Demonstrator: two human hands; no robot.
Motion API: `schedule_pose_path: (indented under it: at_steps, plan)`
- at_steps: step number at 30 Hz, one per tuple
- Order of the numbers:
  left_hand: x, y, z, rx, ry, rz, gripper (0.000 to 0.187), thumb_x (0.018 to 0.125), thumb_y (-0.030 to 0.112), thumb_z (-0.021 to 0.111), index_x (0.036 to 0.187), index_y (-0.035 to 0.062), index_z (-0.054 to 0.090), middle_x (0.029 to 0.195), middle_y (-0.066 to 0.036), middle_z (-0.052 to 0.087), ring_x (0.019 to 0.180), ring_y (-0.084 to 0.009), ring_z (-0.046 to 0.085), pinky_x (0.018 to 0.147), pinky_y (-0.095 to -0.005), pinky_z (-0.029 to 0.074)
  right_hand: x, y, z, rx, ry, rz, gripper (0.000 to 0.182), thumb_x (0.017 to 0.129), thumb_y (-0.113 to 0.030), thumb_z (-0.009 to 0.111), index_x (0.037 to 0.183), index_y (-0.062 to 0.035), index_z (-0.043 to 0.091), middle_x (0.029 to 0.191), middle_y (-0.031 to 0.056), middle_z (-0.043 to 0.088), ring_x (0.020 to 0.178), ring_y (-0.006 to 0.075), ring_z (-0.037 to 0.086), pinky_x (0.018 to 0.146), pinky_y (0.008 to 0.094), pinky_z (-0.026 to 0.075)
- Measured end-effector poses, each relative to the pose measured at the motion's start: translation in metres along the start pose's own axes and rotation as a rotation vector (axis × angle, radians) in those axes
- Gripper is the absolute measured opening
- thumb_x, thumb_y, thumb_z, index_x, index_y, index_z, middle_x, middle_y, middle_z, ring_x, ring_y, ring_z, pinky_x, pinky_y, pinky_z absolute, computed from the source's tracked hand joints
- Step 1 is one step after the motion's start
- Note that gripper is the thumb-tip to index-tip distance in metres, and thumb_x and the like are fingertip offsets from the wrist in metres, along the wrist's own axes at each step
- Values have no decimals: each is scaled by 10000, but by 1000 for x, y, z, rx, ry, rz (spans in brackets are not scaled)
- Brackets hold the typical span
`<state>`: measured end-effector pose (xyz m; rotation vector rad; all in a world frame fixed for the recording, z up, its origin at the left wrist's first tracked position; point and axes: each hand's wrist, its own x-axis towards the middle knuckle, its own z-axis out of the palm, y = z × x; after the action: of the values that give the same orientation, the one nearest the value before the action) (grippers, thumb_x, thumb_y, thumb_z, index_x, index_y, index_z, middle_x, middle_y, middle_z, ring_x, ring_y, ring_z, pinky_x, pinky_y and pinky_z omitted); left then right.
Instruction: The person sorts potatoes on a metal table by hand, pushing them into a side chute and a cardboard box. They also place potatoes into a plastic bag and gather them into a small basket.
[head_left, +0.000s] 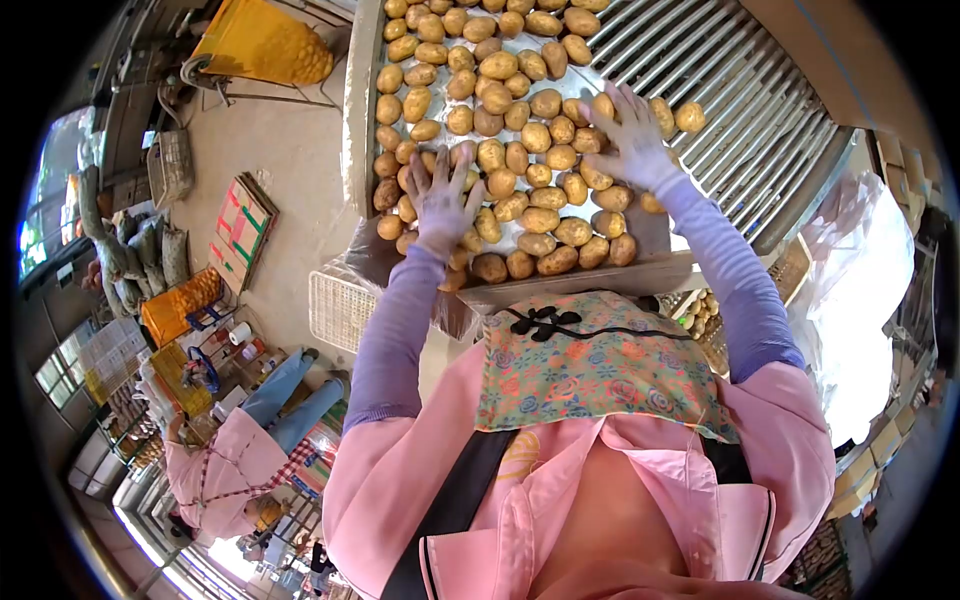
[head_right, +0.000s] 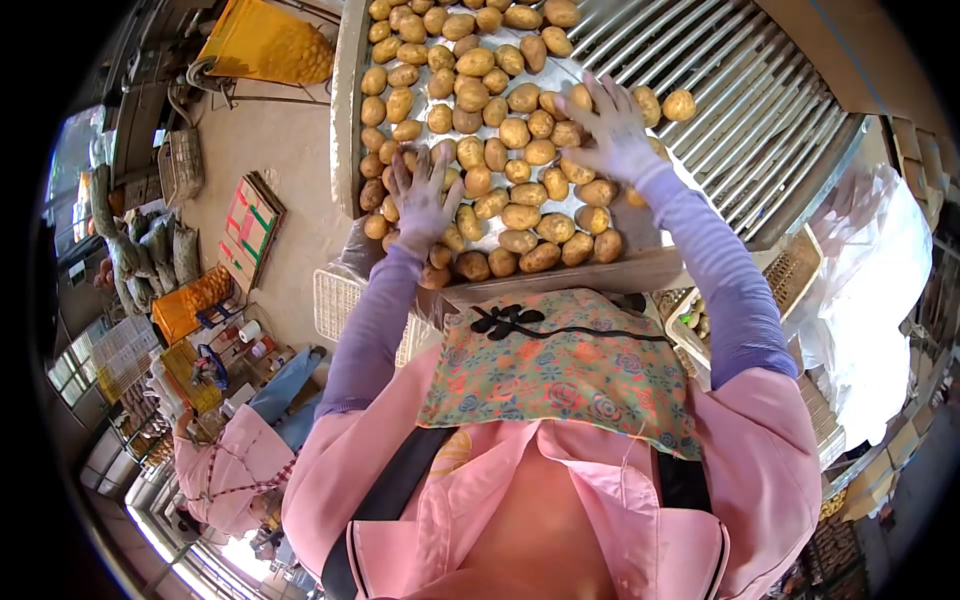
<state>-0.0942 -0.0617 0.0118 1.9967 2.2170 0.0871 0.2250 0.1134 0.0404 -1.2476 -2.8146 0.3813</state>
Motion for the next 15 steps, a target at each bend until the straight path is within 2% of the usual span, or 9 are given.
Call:
schedule_pose_path:
  at_steps: [1,3,5,6,7,9,10,13,15]
  plan:
    - [-21,-1,-3,-3,9,-4,683,971,505,598,1596,348,375,1641,-169,352,1515,-530,182,1239,-620,62,-19,-9,-9,-117,-71,-11,835,845,-624,683,1585,-382,382,1677,132,276,1537,480,185,1258,593,162]
    - [-67,-4,-1,-58,23,50,724,942,485,642,1592,292,390,1621,-176,378,1486,-508,270,1232,-611,123,-62,-20,-4,-122,-37,-72,834,826,-658,688,1568,-403,407,1684,134,260,1536,504,168,1250,617,146]
    - [-112,-12,1,-158,1,56,713,946,461,643,1584,248,405,1604,-180,394,1451,-504,350,1225,-595,191,-92,-37,-1,-139,-295,-111,846,803,-705,686,1558,-430,419,1697,116,236,1553,484,133,1256,626,104]
    - [-126,-14,-3,-166,45,-10,631,961,416,633,1520,157,497,1544,-185,466,1393,-430,461,1204,-529,279,-100,-43,11,-140,-284,-113,846,803,-705,686,1558,-430,419,1697,116,236,1553,484,133,1256,626,104]
    - [-139,-23,0,-157,48,-3,631,961,416,633,1520,157,497,1544,-185,466,1393,-430,461,1204,-529,279,-109,-51,25,-81,-253,-194,848,798,-727,677,1553,-437,423,1700,106,232,1558,475,124,1258,626,83]
    - [-154,-48,10,-249,131,-109,515,964,359,633,1412,107,600,1419,-184,584,1334,-367,530,1158,-497,358,-116,-58,37,-24,-207,-271,851,792,-748,669,1549,-444,427,1704,96,228,1562,466,115,1260,626,62]
    - [-148,-52,-5,-166,249,-38,441,966,319,627,1343,91,648,1286,-170,667,1280,-344,574,1106,-484,413,-109,-68,35,-24,-203,-271,823,805,-737,662,1540,-440,440,1697,100,245,1566,456,112,1261,623,50]
    - [-100,-31,-52,-303,133,12,408,965,306,627,1310,91,659,1224,-155,696,1229,-356,605,1063,-487,448,-86,-98,39,10,-215,-401,717,847,-665,660,1495,-395,514,1669,124,303,1562,426,166,1263,604,80]
    - [-51,-20,-53,-267,139,188,390,972,328,618,1271,84,669,1210,-162,706,1163,-357,653,985,-481,500,-71,-127,50,-26,-209,-518,663,873,-610,655,1481,-375,536,1661,108,322,1554,389,219,1268,584,111]
